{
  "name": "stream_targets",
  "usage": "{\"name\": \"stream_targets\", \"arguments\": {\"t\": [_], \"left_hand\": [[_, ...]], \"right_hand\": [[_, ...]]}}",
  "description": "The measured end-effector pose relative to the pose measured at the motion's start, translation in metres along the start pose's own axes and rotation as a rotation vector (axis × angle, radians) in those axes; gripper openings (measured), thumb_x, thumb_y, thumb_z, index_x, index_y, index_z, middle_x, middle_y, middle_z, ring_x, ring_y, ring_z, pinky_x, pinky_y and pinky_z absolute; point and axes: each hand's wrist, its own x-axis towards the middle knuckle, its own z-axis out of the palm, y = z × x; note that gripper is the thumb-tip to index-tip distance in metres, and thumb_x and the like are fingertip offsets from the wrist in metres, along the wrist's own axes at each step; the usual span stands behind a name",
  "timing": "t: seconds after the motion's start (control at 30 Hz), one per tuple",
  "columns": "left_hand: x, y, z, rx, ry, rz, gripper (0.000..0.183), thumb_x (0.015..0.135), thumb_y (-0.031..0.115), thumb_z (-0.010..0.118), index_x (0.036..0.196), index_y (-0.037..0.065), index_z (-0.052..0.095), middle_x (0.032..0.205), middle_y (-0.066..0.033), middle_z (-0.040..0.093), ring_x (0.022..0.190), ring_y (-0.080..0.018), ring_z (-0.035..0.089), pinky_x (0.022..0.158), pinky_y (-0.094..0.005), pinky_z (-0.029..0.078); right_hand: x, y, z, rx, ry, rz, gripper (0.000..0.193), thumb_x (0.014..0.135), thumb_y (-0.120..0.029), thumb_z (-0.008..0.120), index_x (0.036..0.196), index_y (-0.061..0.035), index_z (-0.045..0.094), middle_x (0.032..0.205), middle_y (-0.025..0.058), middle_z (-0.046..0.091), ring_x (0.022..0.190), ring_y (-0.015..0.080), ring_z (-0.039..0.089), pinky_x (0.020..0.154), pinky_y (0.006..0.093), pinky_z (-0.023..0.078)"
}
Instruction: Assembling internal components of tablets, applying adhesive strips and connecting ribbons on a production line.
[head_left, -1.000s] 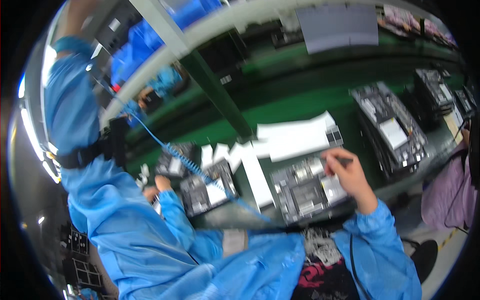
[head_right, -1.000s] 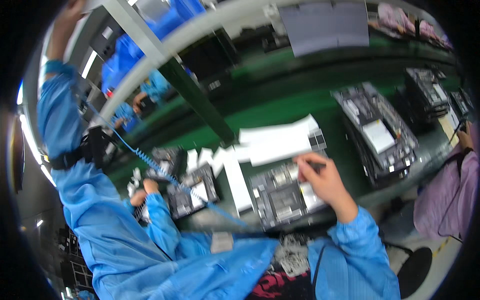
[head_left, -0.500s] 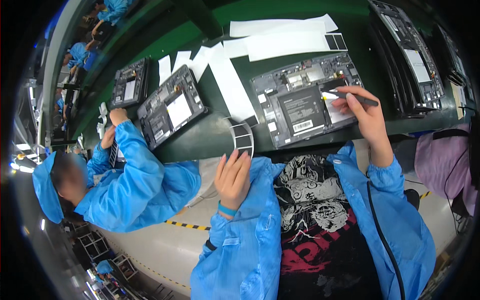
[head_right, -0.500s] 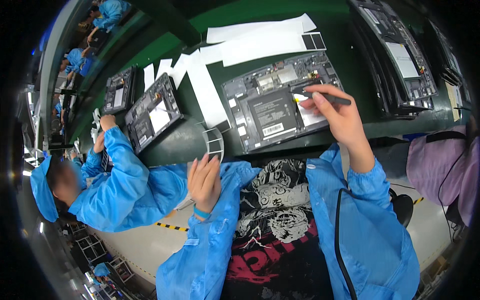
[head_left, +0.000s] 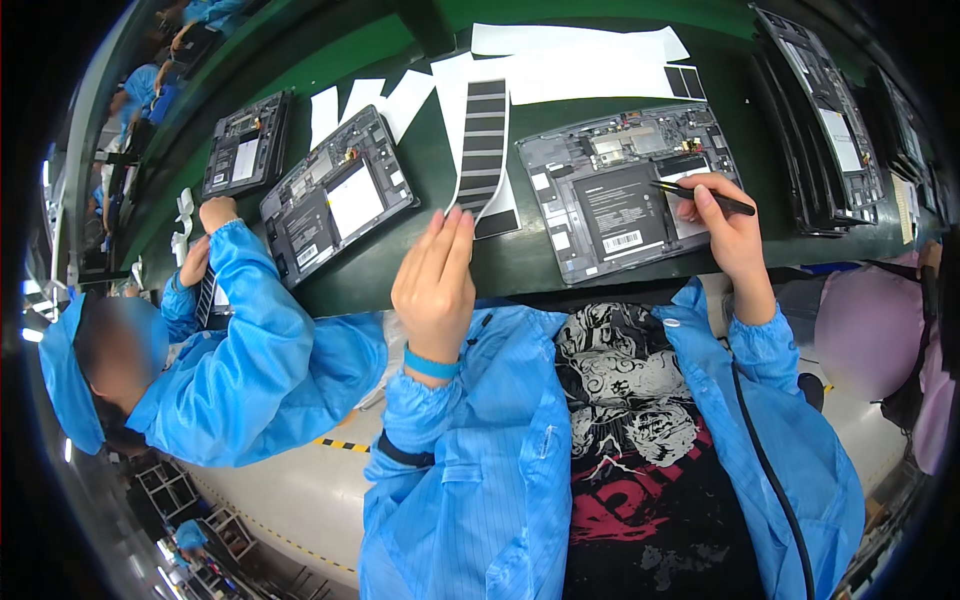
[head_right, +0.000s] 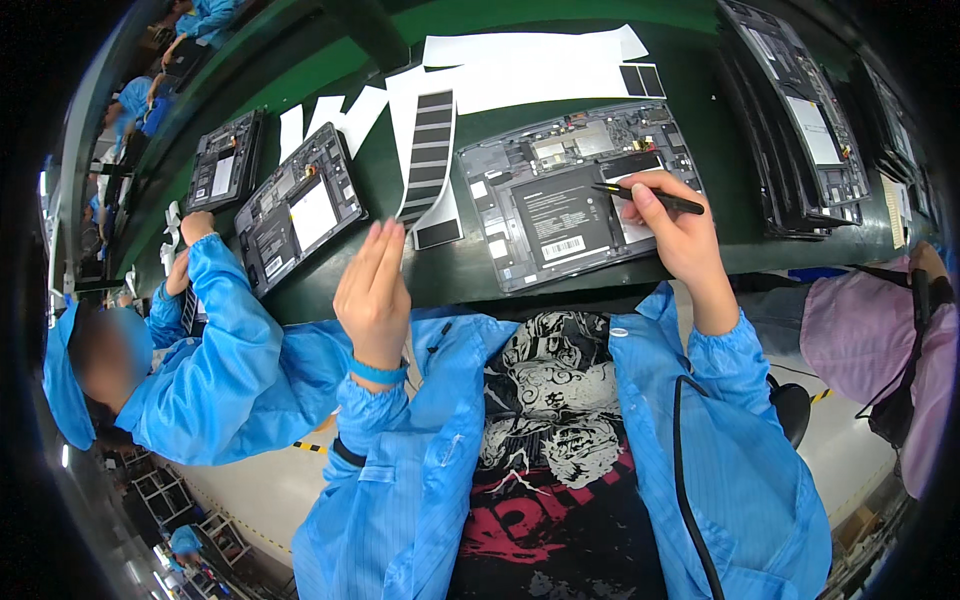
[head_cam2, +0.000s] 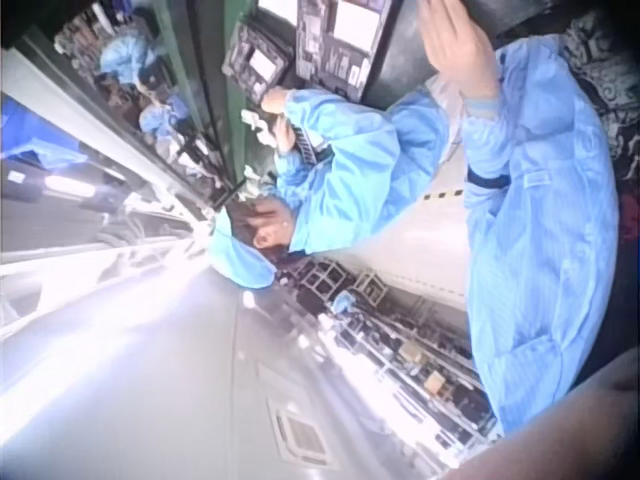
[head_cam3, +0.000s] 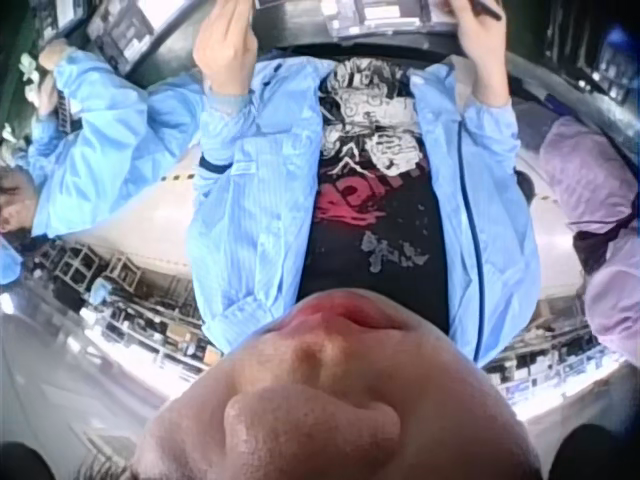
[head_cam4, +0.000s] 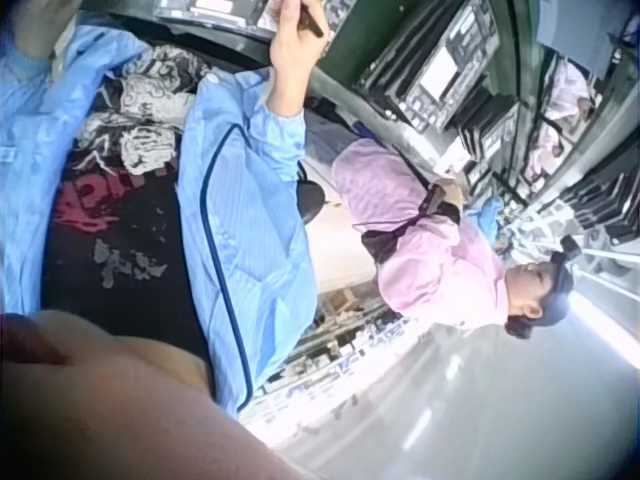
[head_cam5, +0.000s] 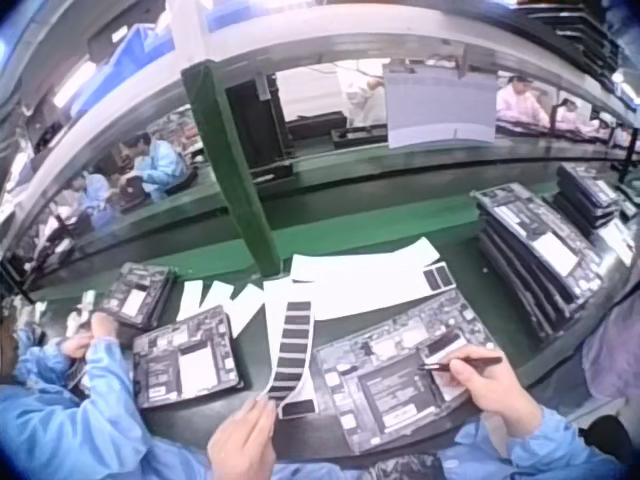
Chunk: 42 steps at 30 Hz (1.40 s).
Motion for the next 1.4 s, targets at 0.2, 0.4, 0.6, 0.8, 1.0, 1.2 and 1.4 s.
{"name": "stream_targets", "arguments": {"t": [0.2, 0.4, 0.6, 0.8, 1.0, 1.2, 1.4], "left_hand": [[0.016, -0.01, 0.038, 0.119, -0.2, -0.058, 0.039, 0.078, 0.001, 0.063, 0.117, 0.008, 0.066, 0.126, -0.0107, 0.06, 0.12, -0.0305, 0.055, 0.103, -0.0453, 0.041], [0.007, -0.005, 0.042, -0.014, -0.391, -0.056, 0.043, 0.08, 0.008, 0.065, 0.122, 0.019, 0.063, 0.143, -0.0097, 0.044, 0.134, -0.0349, 0.037, 0.108, -0.0604, 0.026], [0.0, -0.006, 0.019, -0.024, -0.46, -0.1, 0.039, 0.083, 0.024, 0.069, 0.121, 0.018, 0.066, 0.143, -0.0076, 0.047, 0.134, -0.0331, 0.039, 0.109, -0.0593, 0.024], [-0.022, -0.014, 0.029, -0.188, -0.37, -0.118, 0.034, 0.084, 0.019, 0.067, 0.117, 0.012, 0.067, 0.13, -0.0045, 0.059, 0.127, -0.0285, 0.049, 0.108, -0.0479, 0.031], [-0.023, -0.016, 0.025, -0.237, -0.375, -0.167, 0.034, 0.082, 0.021, 0.069, 0.116, 0.013, 0.068, 0.13, -0.0019, 0.059, 0.125, -0.026, 0.051, 0.106, -0.0458, 0.032], [-0.023, -0.021, 0.027, -0.267, -0.372, -0.174, 0.035, 0.08, 0.024, 0.072, 0.115, 0.016, 0.069, 0.131, -0.0007, 0.059, 0.125, -0.0245, 0.05, 0.105, -0.045, 0.033], [-0.024, -0.023, 0.028, -0.277, -0.37, -0.183, 0.035, 0.079, 0.024, 0.073, 0.113, 0.016, 0.07, 0.131, -0.0003, 0.059, 0.124, -0.0243, 0.05, 0.104, -0.0453, 0.033]], "right_hand": [[0.001, 0.008, -0.004, 0.113, -0.008, -0.003, 0.036, 0.1, -0.029, 0.05, 0.104, 0.0027, 0.065, 0.08, 0.0061, 0.063, 0.073, 0.009, 0.055, 0.068, 0.0223, 0.045], [0.006, 0.002, -0.002, 0.135, 0.004, -0.002, 0.038, 0.101, -0.03, 0.048, 0.104, 0.0038, 0.064, 0.08, 0.0071, 0.064, 0.072, 0.0085, 0.054, 0.067, 0.0222, 0.045], [-0.002, -0.037, 0.044, 0.24, -0.094, 0.154, 0.028, 0.099, -0.024, 0.052, 0.103, 0.0003, 0.064, 0.078, 0.0064, 0.065, 0.063, 0.0064, 0.055, 0.056, 0.0196, 0.043], [0.008, -0.045, 0.127, 0.111, -0.223, 0.13, 0.014, 0.091, -0.012, 0.064, 0.092, 0.0015, 0.066, 0.079, 0.0057, 0.066, 0.064, 0.0103, 0.061, 0.055, 0.024, 0.048], [0.016, -0.038, 0.154, -0.171, -0.224, 0.035, 0.01, 0.083, -0.007, 0.065, 0.085, 0.0027, 0.065, 0.078, 0.0119, 0.067, 0.067, 0.0151, 0.067, 0.06, 0.0265, 0.053], [0.018, -0.038, 0.156, -0.281, -0.226, 0.08, 0.011, 0.082, -0.007, 0.066, 0.083, 0.0036, 0.065, 0.077, 0.0106, 0.068, 0.067, 0.0152, 0.067, 0.059, 0.0261, 0.055], [0.016, -0.04, 0.162, -0.352, -0.221, -0.001, 0.008, 0.081, -0.004, 0.066, 0.083, 0.0033, 0.065, 0.079, 0.0113, 0.069, 0.067, 0.0142, 0.067, 0.06, 0.0257, 0.056]]}}
